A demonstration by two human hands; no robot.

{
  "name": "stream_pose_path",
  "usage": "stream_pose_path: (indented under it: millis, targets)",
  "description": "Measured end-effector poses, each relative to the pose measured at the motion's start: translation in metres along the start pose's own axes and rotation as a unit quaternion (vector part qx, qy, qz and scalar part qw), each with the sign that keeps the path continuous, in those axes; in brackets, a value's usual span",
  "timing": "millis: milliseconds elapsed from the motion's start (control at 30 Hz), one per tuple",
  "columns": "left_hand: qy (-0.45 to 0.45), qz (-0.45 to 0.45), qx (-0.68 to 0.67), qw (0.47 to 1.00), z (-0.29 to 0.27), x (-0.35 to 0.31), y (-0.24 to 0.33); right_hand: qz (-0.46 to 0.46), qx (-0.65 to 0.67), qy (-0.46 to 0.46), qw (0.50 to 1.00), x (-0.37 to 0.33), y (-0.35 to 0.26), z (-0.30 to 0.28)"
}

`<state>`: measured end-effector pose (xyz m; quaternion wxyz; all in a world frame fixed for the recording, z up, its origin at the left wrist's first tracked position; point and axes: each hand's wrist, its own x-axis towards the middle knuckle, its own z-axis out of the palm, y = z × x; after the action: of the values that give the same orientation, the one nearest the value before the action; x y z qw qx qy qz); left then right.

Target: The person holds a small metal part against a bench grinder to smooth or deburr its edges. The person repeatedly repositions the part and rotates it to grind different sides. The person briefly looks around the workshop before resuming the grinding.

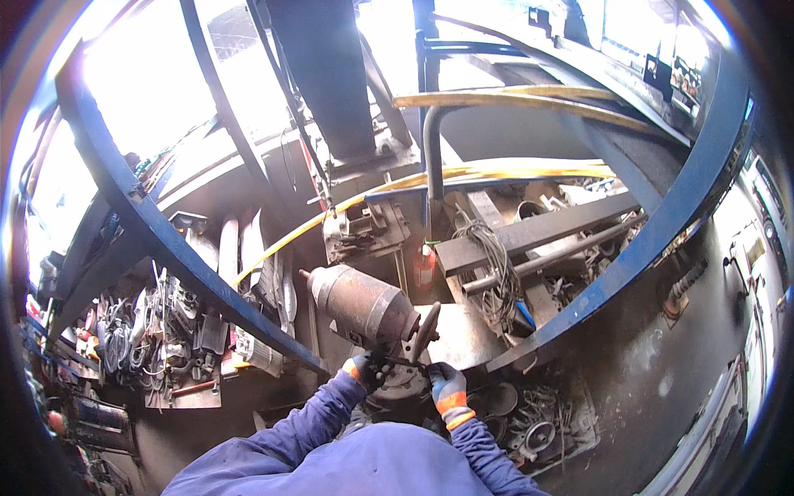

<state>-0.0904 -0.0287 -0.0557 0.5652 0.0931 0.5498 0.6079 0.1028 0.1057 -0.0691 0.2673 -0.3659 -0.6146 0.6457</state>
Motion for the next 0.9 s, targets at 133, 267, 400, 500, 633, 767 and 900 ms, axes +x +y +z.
stream_pose_path:
  millis: [133,267,400,500,633,767,900]
  targets:
    - [0.021,0.010,-0.017,1.000,0.007,0.005,-0.014,0.081,0.054,-0.024,0.995,-0.012,-0.042,-0.014]
    - [-0.025,0.010,-0.078,0.997,-0.007,0.010,-0.027,0.017,0.074,-0.009,0.997,-0.001,0.000,-0.013]
    - [0.026,0.299,0.307,0.903,0.020,-0.024,0.012,-0.023,-0.041,-0.032,0.998,-0.012,-0.033,-0.002]
    - [0.036,0.303,0.480,0.822,0.017,-0.033,0.014,-0.002,-0.111,-0.026,0.993,-0.018,-0.057,-0.009]
    - [0.013,0.416,0.514,0.750,0.025,-0.024,0.017,-0.092,-0.132,-0.001,0.987,-0.015,-0.030,-0.020]
    - [0.015,0.306,0.494,0.814,0.014,-0.024,0.017,-0.124,-0.177,-0.022,0.976,-0.008,-0.028,-0.012]
    - [-0.003,0.248,0.435,0.866,-0.004,-0.015,-0.010,-0.162,-0.232,-0.022,0.959,-0.006,-0.057,-0.018]
